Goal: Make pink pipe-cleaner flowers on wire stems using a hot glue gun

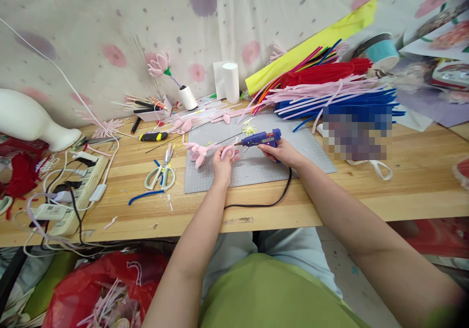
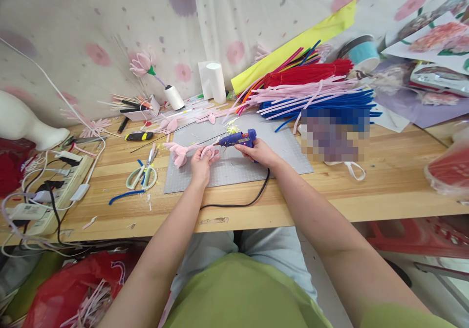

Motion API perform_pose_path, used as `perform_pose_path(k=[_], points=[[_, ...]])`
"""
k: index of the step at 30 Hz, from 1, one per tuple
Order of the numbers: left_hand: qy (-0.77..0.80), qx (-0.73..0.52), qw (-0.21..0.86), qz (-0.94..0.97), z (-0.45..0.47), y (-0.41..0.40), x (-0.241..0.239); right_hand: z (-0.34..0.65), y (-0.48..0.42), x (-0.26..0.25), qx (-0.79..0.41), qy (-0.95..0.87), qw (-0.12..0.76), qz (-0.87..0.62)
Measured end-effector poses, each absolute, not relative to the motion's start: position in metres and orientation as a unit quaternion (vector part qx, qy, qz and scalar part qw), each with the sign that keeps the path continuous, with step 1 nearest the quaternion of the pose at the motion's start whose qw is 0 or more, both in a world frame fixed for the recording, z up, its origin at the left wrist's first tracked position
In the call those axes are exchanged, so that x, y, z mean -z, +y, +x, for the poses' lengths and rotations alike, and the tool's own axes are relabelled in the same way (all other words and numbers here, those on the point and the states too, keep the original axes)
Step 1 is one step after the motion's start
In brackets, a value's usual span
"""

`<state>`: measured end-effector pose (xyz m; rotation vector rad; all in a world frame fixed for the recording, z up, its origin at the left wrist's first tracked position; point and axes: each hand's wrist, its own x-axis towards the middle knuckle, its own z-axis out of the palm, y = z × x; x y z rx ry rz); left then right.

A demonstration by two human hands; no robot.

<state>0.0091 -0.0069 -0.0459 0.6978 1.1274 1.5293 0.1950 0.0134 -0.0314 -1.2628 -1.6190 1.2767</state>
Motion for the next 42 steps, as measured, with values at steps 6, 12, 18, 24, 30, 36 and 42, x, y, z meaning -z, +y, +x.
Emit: perform_pose_path(k=[6, 12, 18, 24, 30, 36, 42], points=[[0.466, -0.638, 0.539, 0.291, 0.0096, -0.0078, 0.0446, 0.1938, 0.0139, 0.03, -0.483, -0.609, 0.358, -0.518], [0.464, -0.644, 0.54, 0.28, 0.0081, -0.0065, 0.047, 0.1954, 0.0119, 0.0289, -0.488, -0.619, 0.36, -0.499], [0.456, -0.642, 0.551, 0.277, 0.0062, -0.006, 0.047, 0.194, 0.0138, 0.0312, -0.48, -0.62, 0.354, -0.51], [0.455, -0.637, 0.562, 0.266, 0.0046, -0.0061, 0.0439, 0.1938, 0.014, 0.0313, -0.483, -0.621, 0.363, -0.498], [0.451, -0.633, 0.573, 0.259, 0.0033, -0.0065, 0.0424, 0.1914, 0.0138, 0.0309, -0.468, -0.623, 0.358, -0.514], [0.451, -0.635, 0.573, 0.257, 0.0036, -0.0069, 0.0411, 0.1908, 0.0118, 0.0283, -0.471, -0.635, 0.354, -0.501], [0.453, -0.634, 0.573, 0.254, 0.004, -0.0067, 0.0407, 0.1889, 0.0145, 0.0297, -0.445, -0.62, 0.354, -0.541]])
